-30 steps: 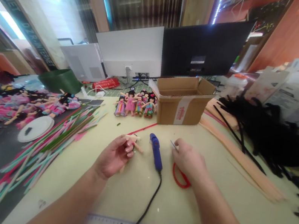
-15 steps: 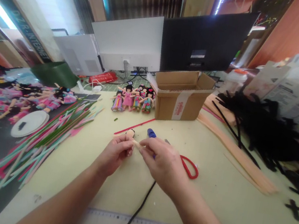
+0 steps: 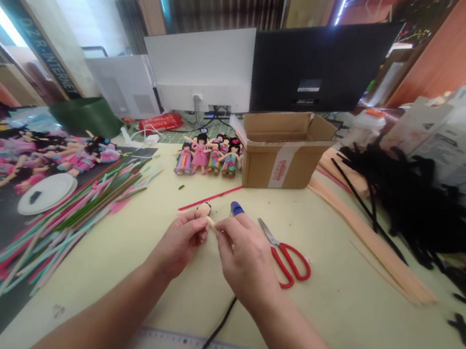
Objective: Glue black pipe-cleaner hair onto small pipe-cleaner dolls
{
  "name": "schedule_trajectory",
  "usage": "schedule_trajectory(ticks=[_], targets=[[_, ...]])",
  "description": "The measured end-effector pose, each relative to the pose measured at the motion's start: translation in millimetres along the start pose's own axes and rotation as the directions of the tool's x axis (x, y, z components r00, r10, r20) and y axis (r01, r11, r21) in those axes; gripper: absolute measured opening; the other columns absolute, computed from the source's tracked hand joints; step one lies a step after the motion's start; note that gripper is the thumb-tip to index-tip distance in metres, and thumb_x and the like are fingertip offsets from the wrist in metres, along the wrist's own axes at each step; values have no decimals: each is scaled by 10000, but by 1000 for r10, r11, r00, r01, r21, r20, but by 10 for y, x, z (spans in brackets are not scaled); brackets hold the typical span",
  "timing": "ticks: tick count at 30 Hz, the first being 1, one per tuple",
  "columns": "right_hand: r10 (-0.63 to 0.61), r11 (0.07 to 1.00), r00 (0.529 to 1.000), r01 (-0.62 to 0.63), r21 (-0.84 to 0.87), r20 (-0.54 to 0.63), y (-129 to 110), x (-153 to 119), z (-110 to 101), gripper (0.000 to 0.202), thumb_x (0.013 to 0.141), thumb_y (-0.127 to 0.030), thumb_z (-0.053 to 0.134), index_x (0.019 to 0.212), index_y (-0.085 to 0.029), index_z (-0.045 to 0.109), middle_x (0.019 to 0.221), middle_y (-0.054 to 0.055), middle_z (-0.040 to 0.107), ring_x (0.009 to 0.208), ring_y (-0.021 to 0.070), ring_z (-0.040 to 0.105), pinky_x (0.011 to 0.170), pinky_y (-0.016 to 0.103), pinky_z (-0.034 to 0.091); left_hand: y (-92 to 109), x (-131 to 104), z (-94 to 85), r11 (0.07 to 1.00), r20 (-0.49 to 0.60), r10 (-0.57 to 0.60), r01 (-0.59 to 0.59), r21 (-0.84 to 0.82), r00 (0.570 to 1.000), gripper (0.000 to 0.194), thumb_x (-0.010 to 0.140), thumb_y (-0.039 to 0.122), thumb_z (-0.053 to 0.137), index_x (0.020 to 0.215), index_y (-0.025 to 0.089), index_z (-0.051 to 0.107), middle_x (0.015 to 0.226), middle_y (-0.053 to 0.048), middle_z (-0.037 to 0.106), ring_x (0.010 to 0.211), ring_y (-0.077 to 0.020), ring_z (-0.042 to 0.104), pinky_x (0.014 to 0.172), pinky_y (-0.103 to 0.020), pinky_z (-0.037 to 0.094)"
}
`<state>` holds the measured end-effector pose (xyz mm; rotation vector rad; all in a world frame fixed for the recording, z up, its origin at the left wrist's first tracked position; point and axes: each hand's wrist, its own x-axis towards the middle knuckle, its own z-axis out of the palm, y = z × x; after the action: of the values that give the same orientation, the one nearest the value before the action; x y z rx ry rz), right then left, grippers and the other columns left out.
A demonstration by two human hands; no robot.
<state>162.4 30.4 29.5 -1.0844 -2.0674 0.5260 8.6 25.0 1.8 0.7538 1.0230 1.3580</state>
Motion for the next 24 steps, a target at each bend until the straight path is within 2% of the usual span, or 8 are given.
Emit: schedule_trajectory(ticks=[5,13,24], targets=[[-30,999,999,31,20,-28,2,-19,77,158,908,-186,512,965,-211,657,787,33,592,740,164,584,683,271,465,-11,-3,15,997,-22,-23,21,-80,999,191,718,268,686,637,149,559,602,27,483,540,-67,389,552,-208,314],[-32,999,999,34,32,-37,46,-40,178,178,926,-214,500,987,-231,666,805,38,600,741,169,594,686,275,482,-34,-4,19,990,-32,-30,26,-138,999,223,717,292,714,655,148,554,592,35,481,536,-60,407,541,-197,329],[-63,998,998,64,8,-24,63,-45,201,202,958,-224,467,1005,-217,663,853,57,591,811,178,591,728,291,486,-54,-8,19,952,-55,-164,143,-272,985,249,674,275,776,736,150,569,590,46,483,532,-47,419,509,-169,331]])
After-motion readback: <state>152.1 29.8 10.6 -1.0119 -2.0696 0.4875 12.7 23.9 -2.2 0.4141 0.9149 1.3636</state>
